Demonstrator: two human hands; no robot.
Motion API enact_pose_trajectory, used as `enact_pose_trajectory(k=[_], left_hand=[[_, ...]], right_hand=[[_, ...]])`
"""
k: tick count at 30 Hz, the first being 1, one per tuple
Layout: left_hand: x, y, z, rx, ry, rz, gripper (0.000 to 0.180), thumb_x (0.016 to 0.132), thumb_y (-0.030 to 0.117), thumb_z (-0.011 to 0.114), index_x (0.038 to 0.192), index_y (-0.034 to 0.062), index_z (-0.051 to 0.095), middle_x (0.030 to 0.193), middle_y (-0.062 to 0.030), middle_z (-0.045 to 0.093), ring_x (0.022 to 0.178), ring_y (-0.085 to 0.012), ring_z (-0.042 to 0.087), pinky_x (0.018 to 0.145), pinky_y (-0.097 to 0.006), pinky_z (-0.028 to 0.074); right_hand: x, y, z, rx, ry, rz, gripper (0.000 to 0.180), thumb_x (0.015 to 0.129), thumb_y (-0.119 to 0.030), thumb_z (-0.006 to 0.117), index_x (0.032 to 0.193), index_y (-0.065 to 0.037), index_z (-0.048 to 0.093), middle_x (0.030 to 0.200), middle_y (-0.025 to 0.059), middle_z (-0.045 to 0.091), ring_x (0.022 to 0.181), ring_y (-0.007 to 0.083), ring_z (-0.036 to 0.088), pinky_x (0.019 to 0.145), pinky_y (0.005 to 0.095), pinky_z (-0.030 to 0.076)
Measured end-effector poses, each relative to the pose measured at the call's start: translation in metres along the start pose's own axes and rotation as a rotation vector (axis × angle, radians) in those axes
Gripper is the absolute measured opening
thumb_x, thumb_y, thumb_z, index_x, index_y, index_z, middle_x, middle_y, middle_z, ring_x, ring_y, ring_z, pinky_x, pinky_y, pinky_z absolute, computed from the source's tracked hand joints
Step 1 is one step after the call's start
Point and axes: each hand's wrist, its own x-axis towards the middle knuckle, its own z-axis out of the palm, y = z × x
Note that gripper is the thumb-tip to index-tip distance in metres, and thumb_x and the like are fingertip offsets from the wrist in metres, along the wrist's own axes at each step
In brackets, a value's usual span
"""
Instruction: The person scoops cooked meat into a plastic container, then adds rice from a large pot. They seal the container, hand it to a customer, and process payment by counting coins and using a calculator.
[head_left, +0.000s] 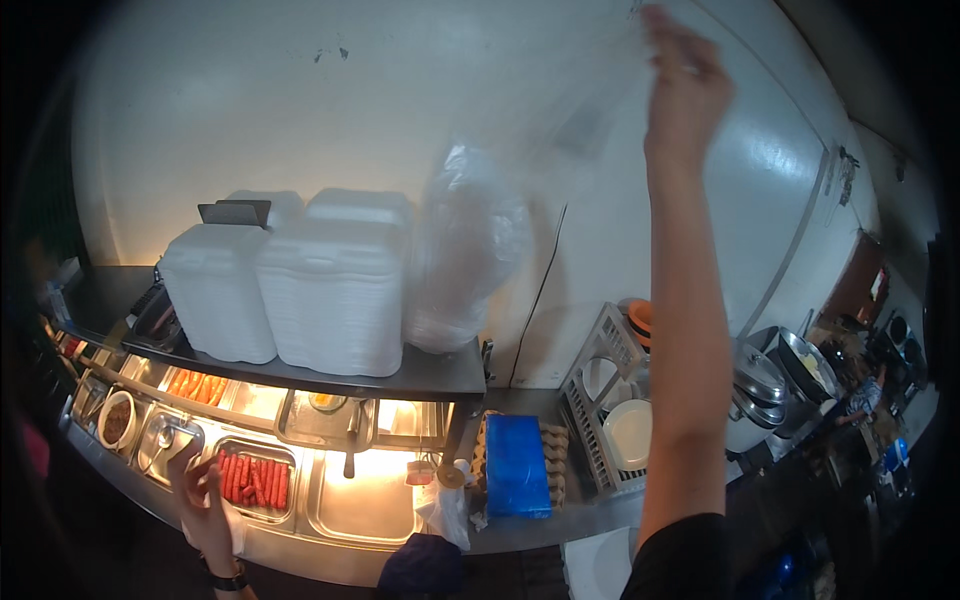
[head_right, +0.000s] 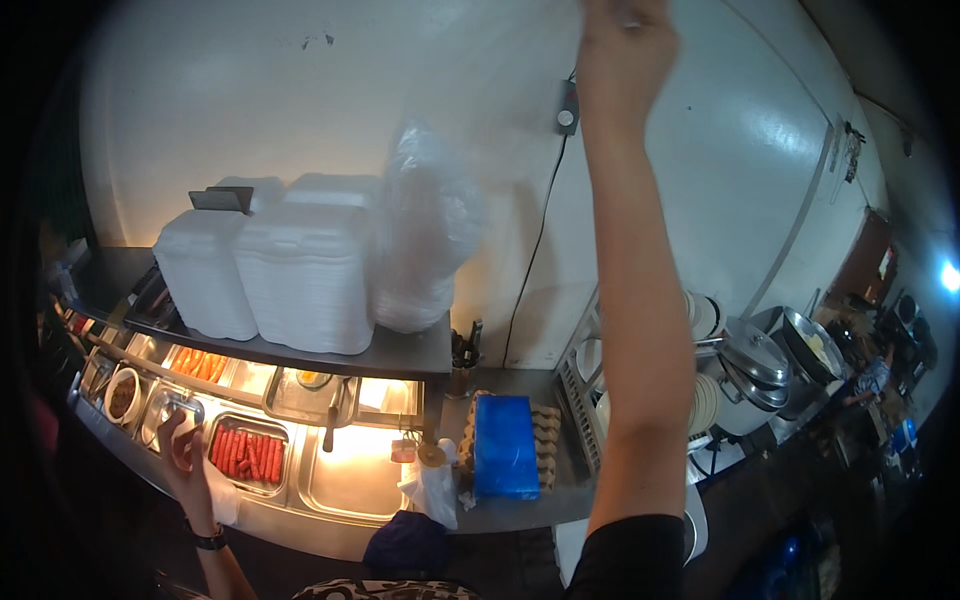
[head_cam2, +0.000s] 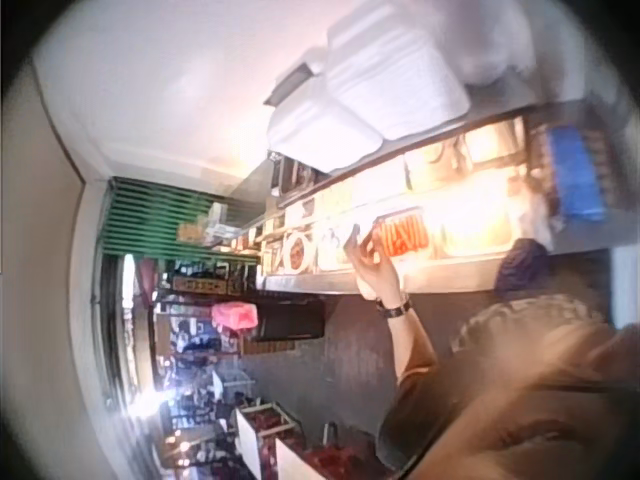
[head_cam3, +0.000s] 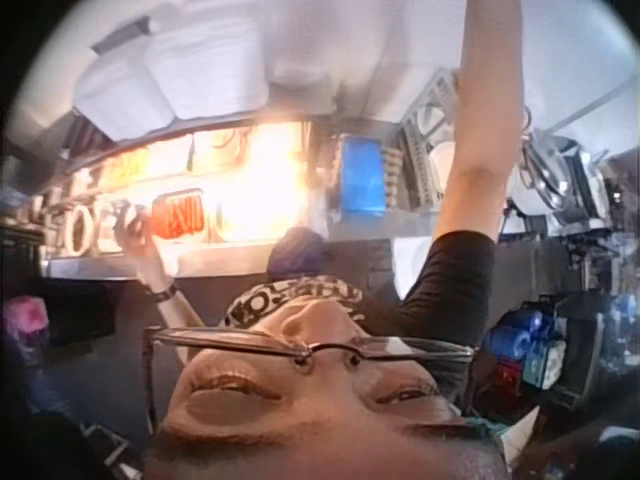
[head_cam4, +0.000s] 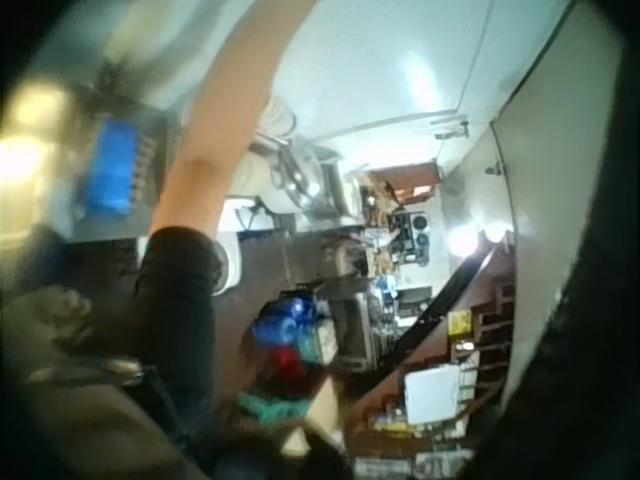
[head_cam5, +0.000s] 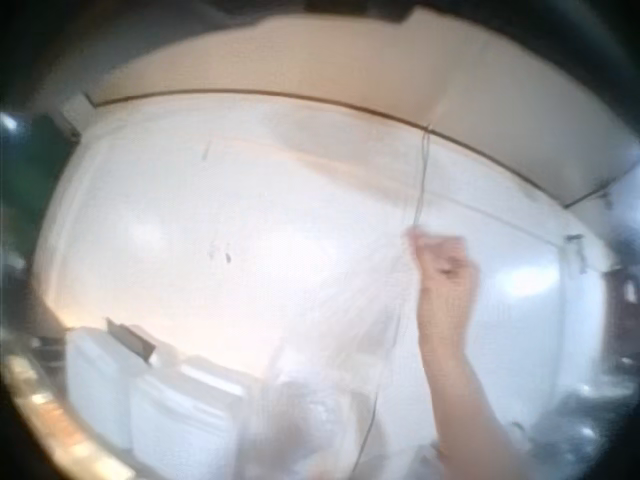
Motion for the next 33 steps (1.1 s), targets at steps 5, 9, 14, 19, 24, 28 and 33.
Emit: enact_pose_trajectory(k=[5,9,14,19,24,28,33], left_hand=[[-0.052,0.121,0.1,-0.123,-0.13,0.515,0.091,0.074,0.025,0.086,0.146,0.0019,0.035,0.14,-0.0117,0.048,0.134,-0.0318,0.043,0.109,-0.048,0.039],[-0.112,0.143,0.161,-0.138,-1.228,0.332,0.088,0.065,0.035,0.092,0.139,0.007,0.053,0.151,-0.017,0.041,0.145,-0.0394,0.029,0.117,-0.064,0.015],[-0.244,0.099,0.225,-0.575,-1.422,-0.272,0.024,0.084,0.021,0.079,0.1,0.004,0.072,0.093,-0.0041,0.072,0.094,-0.0154,0.064,0.09,-0.034,0.047],[-0.349,0.153,0.284,-0.642,-1.279,-0.936,0.019,0.089,0.018,0.076,0.089,-0.0004,0.07,0.08,0.0018,0.068,0.071,-0.0027,0.057,0.066,-0.02,0.042],[-0.454,0.244,0.332,-0.487,-1.508,-0.418,0.032,0.087,0.025,0.078,0.071,0.0007,0.064,0.063,0.0052,0.057,0.06,-0.0002,0.046,0.048,-0.021,0.034],[-0.566,0.279,0.406,-0.529,-1.693,-0.505,0.044,0.091,0.04,0.072,0.073,0.0004,0.065,0.063,0.0049,0.056,0.061,-0.0024,0.047,0.05,-0.023,0.037],[-0.696,0.359,0.522,-0.816,-1.743,-1.202,0.029,0.098,0.027,0.064,0.09,-0.0006,0.065,0.082,-0.005,0.067,0.074,-0.0146,0.064,0.068,-0.029,0.053]], right_hand=[[-0.166,-0.09,-0.092,0.143,-0.966,-0.319,0.028,0.09,-0.021,0.066,0.114,-0.006,0.062,0.091,0.0105,0.065,0.077,0.0193,0.063,0.073,0.0316,0.05],[-0.314,-0.176,-0.233,0.524,-1.086,0.775,0.025,0.096,-0.025,0.06,0.113,-0.007,0.058,0.091,0.0114,0.064,0.078,0.0194,0.065,0.069,0.0346,0.053],[-0.372,-0.207,-0.395,0.104,0.499,1.36,0.021,0.104,-0.025,0.052,0.103,-0.005,0.058,0.092,0.0056,0.061,0.085,0.0162,0.062,0.082,0.0299,0.051],[-0.42,-0.264,-0.543,-0.922,0.123,1.356,0.028,0.09,-0.007,0.07,0.112,-0.008,0.054,0.109,0.0036,0.053,0.099,0.015,0.055,0.08,0.0287,0.049],[-0.354,-0.304,-0.599,-0.41,-0.072,1.308,0.04,0.079,-0.005,0.079,0.104,-0.004,0.048,0.107,0.007,0.051,0.089,0.0181,0.054,0.077,0.0293,0.047],[-0.344,-0.285,-0.697,-0.427,-0.211,1.221,0.026,0.079,0.004,0.075,0.087,-0.005,0.052,0.1,0.0088,0.053,0.083,0.0184,0.056,0.072,0.0295,0.049],[-0.299,-0.256,-0.898,-0.991,-0.615,1.188,0.03,0.076,0.008,0.064,0.095,-0.013,0.072,0.107,0.0104,0.055,0.091,0.0245,0.062,0.074,0.0338,0.054]])
